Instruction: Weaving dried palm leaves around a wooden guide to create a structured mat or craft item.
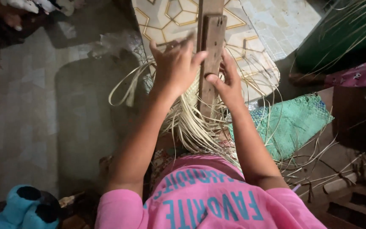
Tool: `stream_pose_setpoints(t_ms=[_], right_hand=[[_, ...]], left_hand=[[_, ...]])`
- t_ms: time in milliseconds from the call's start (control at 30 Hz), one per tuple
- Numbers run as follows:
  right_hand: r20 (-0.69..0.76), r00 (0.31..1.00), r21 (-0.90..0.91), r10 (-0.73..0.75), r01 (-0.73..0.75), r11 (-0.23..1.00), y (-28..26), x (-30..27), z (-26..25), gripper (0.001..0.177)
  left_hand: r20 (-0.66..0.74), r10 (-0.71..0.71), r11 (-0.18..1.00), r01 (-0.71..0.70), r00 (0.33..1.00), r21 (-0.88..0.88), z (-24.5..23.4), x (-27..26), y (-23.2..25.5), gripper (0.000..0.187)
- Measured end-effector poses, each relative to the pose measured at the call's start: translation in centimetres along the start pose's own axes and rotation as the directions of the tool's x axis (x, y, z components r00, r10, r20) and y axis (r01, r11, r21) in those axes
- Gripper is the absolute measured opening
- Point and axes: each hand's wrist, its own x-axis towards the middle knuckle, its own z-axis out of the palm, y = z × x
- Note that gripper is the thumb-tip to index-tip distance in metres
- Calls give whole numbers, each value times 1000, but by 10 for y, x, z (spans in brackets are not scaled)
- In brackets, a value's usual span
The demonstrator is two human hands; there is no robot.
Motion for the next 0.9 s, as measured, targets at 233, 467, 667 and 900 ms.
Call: stream_pose_setpoints(t_ms=[233,467,667,900], right_hand=[[-96,945,-347,-312,262,901,54,-5,-2,62],[-122,988,-532,-90,11,847,17,-47,-100,32],[-727,609,-430,316,-764,482,20,-218,-250,20],[-669,-102,-69,736,-978,-198,34,-396,-288,35]], left_hand=[[189,-50,992,70,981,-101,15,37,10,83],[271,-106,929,192,957,-316,7,40,-13,38],[199,100,831,29,975,-556,-13,39,-8,60],[341,107,948,7,934,-317,-18,29,-26,90]])
